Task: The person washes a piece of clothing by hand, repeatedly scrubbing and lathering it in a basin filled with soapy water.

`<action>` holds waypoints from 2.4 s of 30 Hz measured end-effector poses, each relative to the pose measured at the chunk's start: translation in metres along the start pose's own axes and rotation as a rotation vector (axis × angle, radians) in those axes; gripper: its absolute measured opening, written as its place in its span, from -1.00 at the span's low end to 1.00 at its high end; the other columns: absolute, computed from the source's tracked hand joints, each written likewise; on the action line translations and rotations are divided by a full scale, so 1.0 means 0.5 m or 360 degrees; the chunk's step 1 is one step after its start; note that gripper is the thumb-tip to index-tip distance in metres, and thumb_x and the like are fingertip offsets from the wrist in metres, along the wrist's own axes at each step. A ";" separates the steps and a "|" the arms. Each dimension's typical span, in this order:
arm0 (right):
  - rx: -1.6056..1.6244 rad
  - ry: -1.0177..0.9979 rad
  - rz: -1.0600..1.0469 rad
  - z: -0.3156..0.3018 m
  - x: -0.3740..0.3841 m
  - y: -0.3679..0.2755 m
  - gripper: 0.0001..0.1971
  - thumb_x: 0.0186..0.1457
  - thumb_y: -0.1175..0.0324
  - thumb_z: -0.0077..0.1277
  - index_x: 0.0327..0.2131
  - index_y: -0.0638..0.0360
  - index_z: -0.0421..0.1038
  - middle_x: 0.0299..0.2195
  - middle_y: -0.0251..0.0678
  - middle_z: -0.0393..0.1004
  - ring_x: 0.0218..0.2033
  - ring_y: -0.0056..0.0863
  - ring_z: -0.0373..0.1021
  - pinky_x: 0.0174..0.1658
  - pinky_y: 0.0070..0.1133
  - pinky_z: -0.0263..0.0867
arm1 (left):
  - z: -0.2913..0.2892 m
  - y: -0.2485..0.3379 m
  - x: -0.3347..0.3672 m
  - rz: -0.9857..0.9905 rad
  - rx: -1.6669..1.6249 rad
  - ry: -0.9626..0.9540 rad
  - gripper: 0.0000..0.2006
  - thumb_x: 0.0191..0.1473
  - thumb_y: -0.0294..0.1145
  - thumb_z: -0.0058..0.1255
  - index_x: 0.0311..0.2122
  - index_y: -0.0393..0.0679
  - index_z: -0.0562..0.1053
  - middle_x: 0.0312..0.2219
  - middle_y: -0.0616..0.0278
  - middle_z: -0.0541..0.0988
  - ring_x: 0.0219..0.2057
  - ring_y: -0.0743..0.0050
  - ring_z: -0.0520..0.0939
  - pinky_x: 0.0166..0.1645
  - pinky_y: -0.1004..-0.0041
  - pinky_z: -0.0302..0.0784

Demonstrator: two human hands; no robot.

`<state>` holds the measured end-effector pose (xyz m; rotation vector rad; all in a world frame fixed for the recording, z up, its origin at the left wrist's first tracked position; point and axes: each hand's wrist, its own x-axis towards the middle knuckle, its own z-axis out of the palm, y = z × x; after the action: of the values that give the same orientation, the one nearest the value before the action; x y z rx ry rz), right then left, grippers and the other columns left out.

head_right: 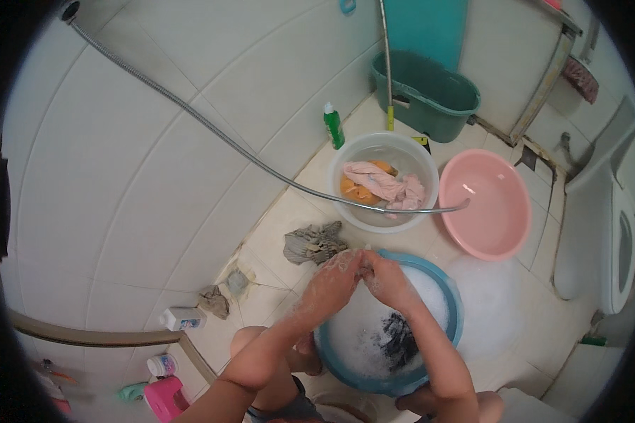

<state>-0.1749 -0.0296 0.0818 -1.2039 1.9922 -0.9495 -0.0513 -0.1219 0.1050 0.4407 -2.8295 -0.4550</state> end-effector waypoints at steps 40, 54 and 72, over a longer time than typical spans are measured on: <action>0.0027 0.0714 -0.1129 -0.333 0.329 -1.164 -0.26 -0.15 0.75 -0.33 0.20 0.15 -0.15 0.22 -0.10 -0.18 0.22 -0.15 -0.14 0.20 -0.30 -0.21 | -0.974 -0.017 0.188 -0.1087 -0.2336 0.1542 -0.70 0.03 -0.57 -0.14 -0.08 -0.35 0.33 -0.23 0.16 0.47 -0.19 0.49 0.46 -0.06 0.50 0.34; 0.0916 0.0513 0.0052 -0.287 0.073 -0.468 -0.58 0.01 0.59 -0.25 0.01 0.21 0.25 -0.12 -0.30 0.37 -0.18 -0.62 0.31 -0.09 -0.71 0.16 | -0.536 0.069 0.144 -0.1499 -0.2829 0.0728 -0.67 0.02 -0.49 -0.10 -0.07 -0.32 0.31 -0.29 0.23 0.48 -0.23 0.49 0.50 -0.11 0.54 0.34; -0.0334 0.0126 0.0979 0.166 -0.324 0.329 -0.38 -0.06 0.44 -0.09 0.14 -0.19 0.07 0.23 -0.19 -0.21 0.17 -0.01 -0.10 0.18 -0.24 -0.10 | 0.372 0.141 -0.153 -0.0427 -0.0272 -0.0539 -0.64 -0.10 -0.48 -0.03 -0.11 -0.01 0.39 0.00 0.12 0.32 0.00 0.14 0.36 0.04 0.26 0.28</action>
<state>-0.1217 0.1500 -0.0771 -0.5808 2.3611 -0.4904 -0.0506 0.0168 -0.0569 0.7785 -3.0233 -0.8940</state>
